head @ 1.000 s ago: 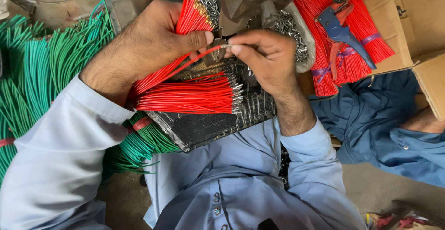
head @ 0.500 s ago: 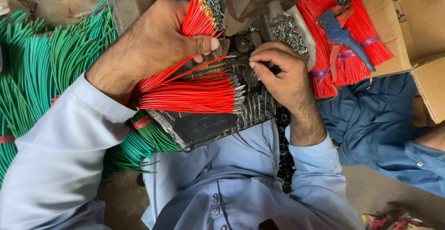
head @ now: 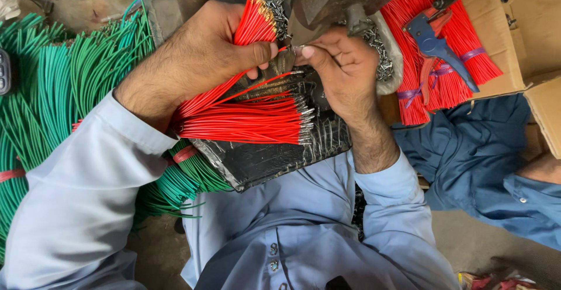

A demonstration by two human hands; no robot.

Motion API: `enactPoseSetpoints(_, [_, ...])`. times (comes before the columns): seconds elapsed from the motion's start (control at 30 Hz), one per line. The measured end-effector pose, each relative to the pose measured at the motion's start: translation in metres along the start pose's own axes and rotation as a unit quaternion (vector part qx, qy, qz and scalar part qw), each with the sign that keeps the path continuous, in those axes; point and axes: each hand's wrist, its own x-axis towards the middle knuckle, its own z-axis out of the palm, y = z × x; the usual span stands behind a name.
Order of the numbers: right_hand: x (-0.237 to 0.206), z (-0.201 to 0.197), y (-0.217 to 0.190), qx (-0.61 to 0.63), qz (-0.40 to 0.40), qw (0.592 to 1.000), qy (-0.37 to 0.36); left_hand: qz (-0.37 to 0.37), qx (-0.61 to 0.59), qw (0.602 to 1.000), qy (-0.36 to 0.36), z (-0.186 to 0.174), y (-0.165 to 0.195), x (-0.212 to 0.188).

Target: The person holds a bundle of red wires in one hand and fits small metal crimp terminals onto the stripped ends of the wires one at a time, pressing each terminal on by hand and setting the finished wire aside with the growing bundle.

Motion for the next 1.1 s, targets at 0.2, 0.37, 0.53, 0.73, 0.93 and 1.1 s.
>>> enactPoseSetpoints(0.2, [0.001,0.0,0.004,-0.063,0.014,0.998,-0.015,-0.001,0.017,1.0,0.005,0.001,0.0,0.0])
enactPoseSetpoints(0.37, [0.003,-0.004,0.008,-0.085,0.002,0.996,-0.01,-0.013,0.033,0.999,0.01,0.0,0.001,0.0])
enactPoseSetpoints(0.53, [0.006,-0.006,0.011,-0.113,-0.005,0.993,-0.015,0.001,0.05,0.999,0.013,-0.002,0.002,-0.002])
enactPoseSetpoints(0.73, [-0.008,-0.005,-0.012,-0.068,-0.019,0.997,-0.035,-0.009,0.045,0.999,0.024,-0.002,0.003,-0.003])
enactPoseSetpoints(0.93, [-0.029,-0.023,-0.053,-0.384,-0.018,0.922,-0.051,-0.006,0.052,0.998,0.018,0.0,0.005,-0.003])
enactPoseSetpoints(1.1, [-0.033,-0.021,-0.05,-0.415,0.004,0.907,-0.063,-0.038,0.072,0.996,0.022,0.001,0.01,-0.001])
